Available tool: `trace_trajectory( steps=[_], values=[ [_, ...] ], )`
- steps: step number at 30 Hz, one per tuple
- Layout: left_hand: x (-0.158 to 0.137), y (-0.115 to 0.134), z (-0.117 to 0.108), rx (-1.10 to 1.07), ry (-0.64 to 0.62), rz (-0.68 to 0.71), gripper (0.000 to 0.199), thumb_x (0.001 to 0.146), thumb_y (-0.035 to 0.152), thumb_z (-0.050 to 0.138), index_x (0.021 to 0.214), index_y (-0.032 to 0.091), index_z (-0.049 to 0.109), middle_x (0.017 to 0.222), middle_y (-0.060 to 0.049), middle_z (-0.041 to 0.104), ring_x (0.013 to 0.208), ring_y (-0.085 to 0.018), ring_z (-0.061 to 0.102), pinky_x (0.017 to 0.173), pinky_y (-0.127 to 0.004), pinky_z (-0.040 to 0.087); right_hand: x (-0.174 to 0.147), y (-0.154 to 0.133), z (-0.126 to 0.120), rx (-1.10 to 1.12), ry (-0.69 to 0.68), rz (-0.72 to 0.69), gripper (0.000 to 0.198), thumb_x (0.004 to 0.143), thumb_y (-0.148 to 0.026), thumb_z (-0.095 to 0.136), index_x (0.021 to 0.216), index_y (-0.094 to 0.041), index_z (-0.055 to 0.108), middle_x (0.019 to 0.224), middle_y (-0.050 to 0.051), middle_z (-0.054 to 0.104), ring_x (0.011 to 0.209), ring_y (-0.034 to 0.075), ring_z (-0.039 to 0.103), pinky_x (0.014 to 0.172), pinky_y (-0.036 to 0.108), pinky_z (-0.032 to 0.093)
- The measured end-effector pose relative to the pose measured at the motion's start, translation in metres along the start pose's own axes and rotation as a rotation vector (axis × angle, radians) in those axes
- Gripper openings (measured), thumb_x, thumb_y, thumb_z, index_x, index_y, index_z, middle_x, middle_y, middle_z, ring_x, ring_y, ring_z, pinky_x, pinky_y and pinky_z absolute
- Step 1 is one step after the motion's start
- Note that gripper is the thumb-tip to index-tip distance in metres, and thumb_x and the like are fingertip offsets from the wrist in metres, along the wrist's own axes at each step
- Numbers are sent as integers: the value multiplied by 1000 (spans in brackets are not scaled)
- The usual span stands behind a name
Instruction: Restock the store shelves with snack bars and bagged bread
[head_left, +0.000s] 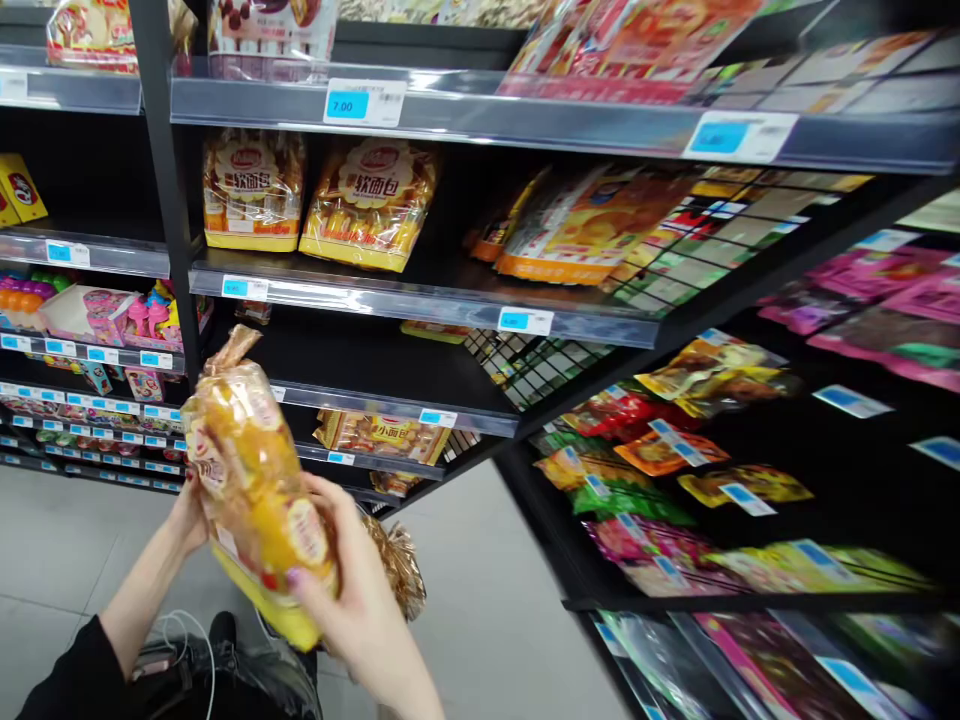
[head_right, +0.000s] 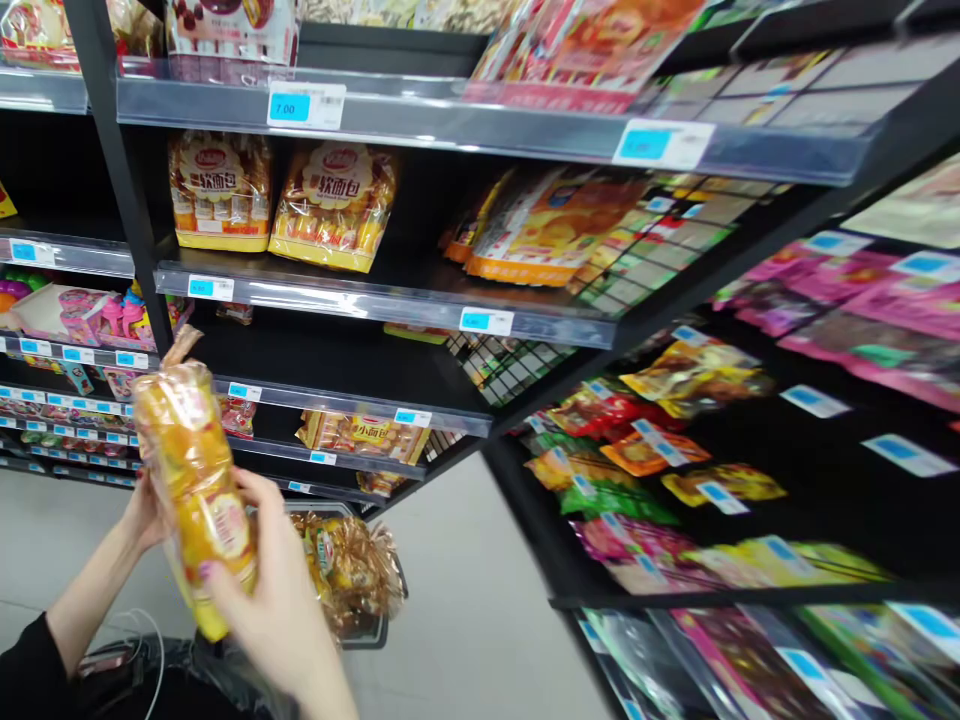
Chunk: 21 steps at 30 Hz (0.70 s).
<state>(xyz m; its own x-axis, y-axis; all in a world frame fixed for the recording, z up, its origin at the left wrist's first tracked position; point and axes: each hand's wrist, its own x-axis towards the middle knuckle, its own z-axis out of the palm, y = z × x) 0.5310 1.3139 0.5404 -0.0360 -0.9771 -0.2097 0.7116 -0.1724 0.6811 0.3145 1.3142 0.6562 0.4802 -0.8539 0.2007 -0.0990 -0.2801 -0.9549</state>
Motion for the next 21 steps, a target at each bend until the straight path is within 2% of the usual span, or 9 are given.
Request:
trace_trajectory(
  steps=[3, 5, 8, 11, 12, 14, 17, 19, 21],
  values=[
    [8, 9, -3, 82, 49, 27, 45, 53, 41, 83, 88, 18, 66, 79, 0, 74, 70, -17, 68, 67, -30, 56, -2, 34, -26, 289, -15, 110, 47, 84, -39, 48, 126, -23, 35, 126, 9, 52, 114, 22, 53, 93, 35, 47],
    [4, 17, 7, 166, 58, 27, 48, 50, 30, 85, 93, 20, 64, 79, 1, 74, 68, -18, 69, 64, -27, 56, -3, 51, -39, 256, -57, 166, 44, 84, -39, 50, 122, -22, 37, 126, 10, 53, 113, 22, 55, 93, 36, 47],
    [5, 32, 27, 334, 20, 9, 50, 55, 22, 81, 101, 17, 61, 86, -2, 75, 77, -22, 70, 69, -31, 56, 3, 49, -67, -56, -2, 201, 49, 82, -39, 55, 123, -20, 39, 124, 13, 55, 102, 23, 60, 88, 42, 50],
    [19, 42, 47, 519, -81, -27, 53, 54, 17, 82, 102, 14, 61, 93, -4, 74, 84, -24, 68, 74, -31, 54, 20, 21, -100, -513, 292, 46, 66, 74, -46, 64, 129, -18, 38, 128, 16, 50, 109, 28, 56, 93, 49, 46],
    [25, 43, 53, 574, -130, -43, 55, 53, 15, 82, 104, 14, 60, 96, -5, 73, 89, -25, 67, 77, -31, 53, 28, 11, -108, -648, 295, -15, 73, 71, -49, 67, 130, -18, 39, 131, 16, 48, 115, 30, 51, 97, 50, 42],
    [40, 40, 65, 661, -244, -79, 61, 51, 14, 82, 108, 14, 60, 102, -5, 71, 98, -26, 63, 84, -32, 50, 45, -3, -121, -812, 77, -49, 86, 61, -51, 74, 133, -17, 39, 134, 16, 47, 123, 33, 45, 102, 50, 37],
    [63, 21, 77, 748, -399, -138, 66, 51, 19, 82, 113, 15, 59, 110, -6, 68, 106, -29, 59, 90, -36, 47, 62, 6, -130, -811, -299, 126, 94, 56, -43, 78, 135, -13, 35, 128, 17, 54, 114, 33, 54, 94, 44, 44],
    [79, 0, 78, 805, -461, -179, 68, 50, 23, 82, 113, 14, 59, 112, -8, 68, 107, -31, 59, 92, -39, 46, 60, 31, -133, -742, -355, 245, 82, 61, -39, 75, 130, -13, 39, 118, 15, 61, 103, 30, 61, 86, 39, 48],
    [94, -22, 69, 890, -469, -213, 72, 47, 24, 84, 114, 16, 60, 112, -8, 67, 107, -32, 58, 95, -42, 43, 45, 69, -131, -677, -299, 345, 69, 66, -39, 69, 125, -15, 42, 109, 11, 66, 95, 28, 64, 81, 36, 48]
  ],
)
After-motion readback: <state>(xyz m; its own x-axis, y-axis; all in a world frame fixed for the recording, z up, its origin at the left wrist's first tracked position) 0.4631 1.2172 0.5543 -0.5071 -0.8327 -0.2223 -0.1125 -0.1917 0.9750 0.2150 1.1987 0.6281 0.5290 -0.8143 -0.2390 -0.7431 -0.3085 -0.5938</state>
